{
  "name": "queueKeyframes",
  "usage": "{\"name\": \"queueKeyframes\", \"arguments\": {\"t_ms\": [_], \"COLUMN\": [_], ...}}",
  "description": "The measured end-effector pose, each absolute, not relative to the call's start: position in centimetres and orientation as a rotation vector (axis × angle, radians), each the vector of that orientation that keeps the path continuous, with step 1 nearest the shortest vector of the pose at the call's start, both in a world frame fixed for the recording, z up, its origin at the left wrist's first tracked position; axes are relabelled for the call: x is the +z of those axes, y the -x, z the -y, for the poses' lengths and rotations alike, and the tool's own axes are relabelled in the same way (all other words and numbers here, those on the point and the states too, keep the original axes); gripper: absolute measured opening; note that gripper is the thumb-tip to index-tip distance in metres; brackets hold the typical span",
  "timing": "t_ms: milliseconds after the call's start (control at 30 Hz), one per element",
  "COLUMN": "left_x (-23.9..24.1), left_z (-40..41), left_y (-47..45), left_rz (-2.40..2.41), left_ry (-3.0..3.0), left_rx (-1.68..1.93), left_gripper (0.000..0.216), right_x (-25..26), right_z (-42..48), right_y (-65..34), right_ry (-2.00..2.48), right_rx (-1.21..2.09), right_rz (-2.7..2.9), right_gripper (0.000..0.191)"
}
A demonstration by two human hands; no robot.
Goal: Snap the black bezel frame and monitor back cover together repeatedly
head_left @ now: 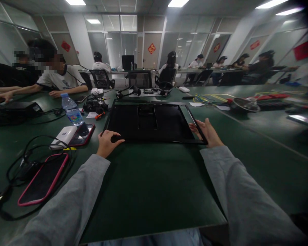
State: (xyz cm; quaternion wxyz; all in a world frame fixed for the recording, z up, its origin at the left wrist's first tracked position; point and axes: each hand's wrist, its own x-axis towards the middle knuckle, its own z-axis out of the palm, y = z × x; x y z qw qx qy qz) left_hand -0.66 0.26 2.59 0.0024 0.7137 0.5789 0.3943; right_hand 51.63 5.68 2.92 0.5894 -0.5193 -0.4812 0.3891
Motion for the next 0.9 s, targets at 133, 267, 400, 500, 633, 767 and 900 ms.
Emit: {"name": "queueKeyframes", "arguments": {"t_ms": [133,267,400,500,633,767,900], "left_x": [2.5,2.5,2.3,2.0,1.8,2.1,2.3], "left_z": [-0.3,-0.3,-0.4,-0.6,-0.8,-0.6,-0.4], "left_y": [0.8,0.7,0.6,0.8,1.0,0.9,0.8], "left_rz": [-1.844,-1.853,-1.845,-1.829,-1.814,-1.826,-1.821], "left_ry": [-2.252,-2.280,-2.317,-2.327,-2.332,-2.362,-2.359], "left_rx": [1.168,1.103,1.050,1.006,0.929,0.832,0.807], "left_gripper": [0.027,0.028,0.028,0.028,0.030,0.032,0.034], "right_x": [2.1,0.2,-1.0,-1.3,-1.2,-1.1,-1.3], "right_z": [-6.5,-8.1,-9.4,-9.6,-9.2,-9.0,-9.1], "right_y": [-51.4,-51.2,-50.9,-50.9,-50.9,-50.9,-51.1], "right_ry": [1.237,1.307,1.437,1.478,1.566,1.680,1.695], "right_rx": [0.639,0.411,0.201,0.138,0.052,0.019,0.074], "right_rz": [1.328,1.435,1.505,1.529,1.532,1.498,1.473], "right_gripper": [0.077,0.077,0.065,0.060,0.057,0.051,0.046]}}
